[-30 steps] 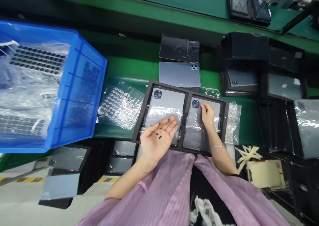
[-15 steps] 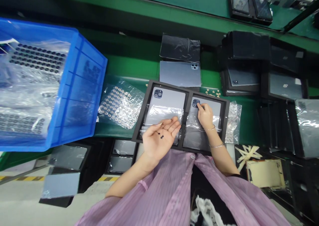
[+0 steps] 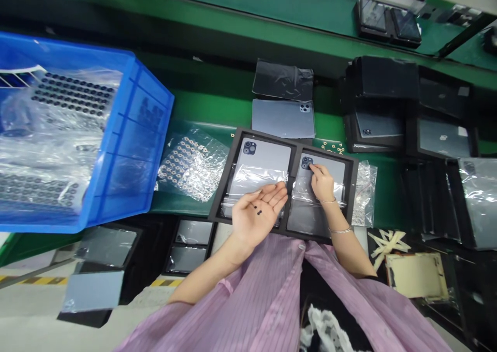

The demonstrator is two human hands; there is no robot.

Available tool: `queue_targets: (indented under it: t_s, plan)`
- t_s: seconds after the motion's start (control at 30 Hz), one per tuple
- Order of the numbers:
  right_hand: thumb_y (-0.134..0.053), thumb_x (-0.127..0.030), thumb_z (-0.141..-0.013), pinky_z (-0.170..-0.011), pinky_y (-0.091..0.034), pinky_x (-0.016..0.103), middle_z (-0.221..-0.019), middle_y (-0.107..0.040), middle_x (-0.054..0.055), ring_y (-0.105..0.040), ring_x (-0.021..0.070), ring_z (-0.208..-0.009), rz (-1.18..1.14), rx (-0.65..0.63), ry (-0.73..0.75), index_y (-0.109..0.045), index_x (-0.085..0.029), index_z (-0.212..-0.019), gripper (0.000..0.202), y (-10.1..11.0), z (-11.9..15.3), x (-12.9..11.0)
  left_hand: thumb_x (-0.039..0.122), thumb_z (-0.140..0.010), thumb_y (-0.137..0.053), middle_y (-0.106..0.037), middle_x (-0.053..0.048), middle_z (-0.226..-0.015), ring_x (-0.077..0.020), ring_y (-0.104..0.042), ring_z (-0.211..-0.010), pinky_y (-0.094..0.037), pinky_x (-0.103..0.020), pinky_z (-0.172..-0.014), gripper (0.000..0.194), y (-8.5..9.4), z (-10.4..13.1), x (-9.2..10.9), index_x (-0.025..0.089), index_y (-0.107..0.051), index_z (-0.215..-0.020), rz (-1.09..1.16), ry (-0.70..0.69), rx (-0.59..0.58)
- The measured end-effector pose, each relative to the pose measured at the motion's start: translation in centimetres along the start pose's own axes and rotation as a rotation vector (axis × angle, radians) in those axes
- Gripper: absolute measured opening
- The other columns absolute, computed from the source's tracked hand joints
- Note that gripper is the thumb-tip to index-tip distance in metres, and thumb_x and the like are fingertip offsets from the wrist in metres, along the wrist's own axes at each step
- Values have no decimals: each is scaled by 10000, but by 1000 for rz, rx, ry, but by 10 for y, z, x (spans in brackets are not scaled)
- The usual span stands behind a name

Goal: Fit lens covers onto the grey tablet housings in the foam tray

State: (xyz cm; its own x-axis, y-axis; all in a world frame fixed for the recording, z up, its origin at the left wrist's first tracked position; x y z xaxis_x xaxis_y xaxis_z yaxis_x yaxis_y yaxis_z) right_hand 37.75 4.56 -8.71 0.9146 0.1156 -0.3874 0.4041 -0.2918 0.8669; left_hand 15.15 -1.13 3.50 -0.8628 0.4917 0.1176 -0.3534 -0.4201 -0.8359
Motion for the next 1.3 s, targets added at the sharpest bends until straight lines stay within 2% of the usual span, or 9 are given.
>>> queue_targets:
  t_s: [0.17, 0.27, 0.4, 0.47, 0.57, 0.63, 0.87, 1.2, 1.3]
  plan:
    - [-382, -76, -788, -747, -507, 309, -1053, -616, 115, -603, 196, -834, 6, -2, -61, -673, -156, -1073, 415, 0, -4, -5, 170, -743, -431, -739, -120, -907, -194, -687, -879, -506, -314, -889, 291, 4, -2, -3, 106, -714, -732, -23, 13, -33]
    - [-382, -77, -797, -734, -497, 311, -998, -634, 116, -600, 199, -827, -24, 21, -68, -668, -143, -1045, 385, 15, -7, -17, 232, -796, -417, -724, -122, -1004, -210, -659, -993, -454, -331, -966, 338, 6, -2, -4, 97, -718, -870, -19, -11, -68]
    - [-438, -204, -896, -645, -489, 288, -792, -638, 50, -553, 147, -628, -136, 69, -32, -656, -165, -964, 232, 63, 1, -66, 371, -878, -363, -638, -132, -1215, -238, -501, -1244, -341, -356, -1075, 471, 4, -3, -4, 81, -638, -1127, -14, -33, -170]
    - [-504, -250, -904, -585, -479, 264, -748, -633, 14, -530, 122, -573, -349, 28, 88, -654, -197, -941, 163, 88, 10, -101, 421, -901, -328, -596, -136, -1275, -242, -423, -1312, -299, -362, -1102, 524, 1, -3, -4, 75, -599, -1186, -23, -32, -214]
    - [-532, -217, -902, -679, -512, 260, -857, -665, 28, -613, 130, -750, -526, -119, 308, -660, -206, -903, 129, 107, 24, -145, 448, -915, -289, -570, -142, -1307, -244, -387, -1336, -256, -369, -1125, 565, -2, -3, -6, 63, -567, -1221, -38, -15, -268]
    - [-525, -206, -908, -722, -520, 262, -883, -669, 37, -628, 135, -810, -548, -181, 344, -668, -196, -916, 144, 107, 29, -158, 448, -917, -281, -565, -151, -1310, -248, -384, -1338, -234, -368, -1135, 581, -4, -3, -7, 45, -547, -1240, -42, 6, -299]
    - [-503, -246, -927, -719, -525, 251, -893, -665, 21, -626, 120, -805, -543, -228, 352, -682, -215, -909, 183, 92, 31, -156, 442, -923, -279, -529, -154, -1349, -240, -357, -1354, -189, -351, -1149, 625, -3, -3, -11, 22, -386, -1374, -55, 47, -291]
    - [-438, -227, -942, -702, -511, 253, -888, -655, 28, -619, 129, -790, -458, -196, 319, -666, -222, -886, 235, 90, 34, -160, 434, -915, -298, -565, -161, -1307, -241, -367, -1348, -238, -341, -1131, 584, -1, -6, -13, 29, -501, -1284, -70, 48, -247]
    - [-429, -215, -937, -717, -509, 273, -879, -654, 34, -617, 140, -814, -539, -218, 293, -654, -217, -866, 236, 92, 35, -160, 441, -916, -299, -566, -153, -1308, -232, -365, -1350, -274, -340, -1113, 586, 1, -9, -14, 45, -486, -1305, -61, 63, -227]
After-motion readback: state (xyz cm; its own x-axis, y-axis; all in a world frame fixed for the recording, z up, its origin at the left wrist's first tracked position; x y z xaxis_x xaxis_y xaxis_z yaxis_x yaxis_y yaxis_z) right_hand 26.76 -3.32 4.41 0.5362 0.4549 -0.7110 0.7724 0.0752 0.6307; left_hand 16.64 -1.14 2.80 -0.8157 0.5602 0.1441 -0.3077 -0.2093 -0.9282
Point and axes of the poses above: each hand's wrist, its own z-axis away from the middle knuckle, its own y-axis out of the back of the hand, x = y × z, the point moved 2 cm from there along -z, towards the middle knuckle
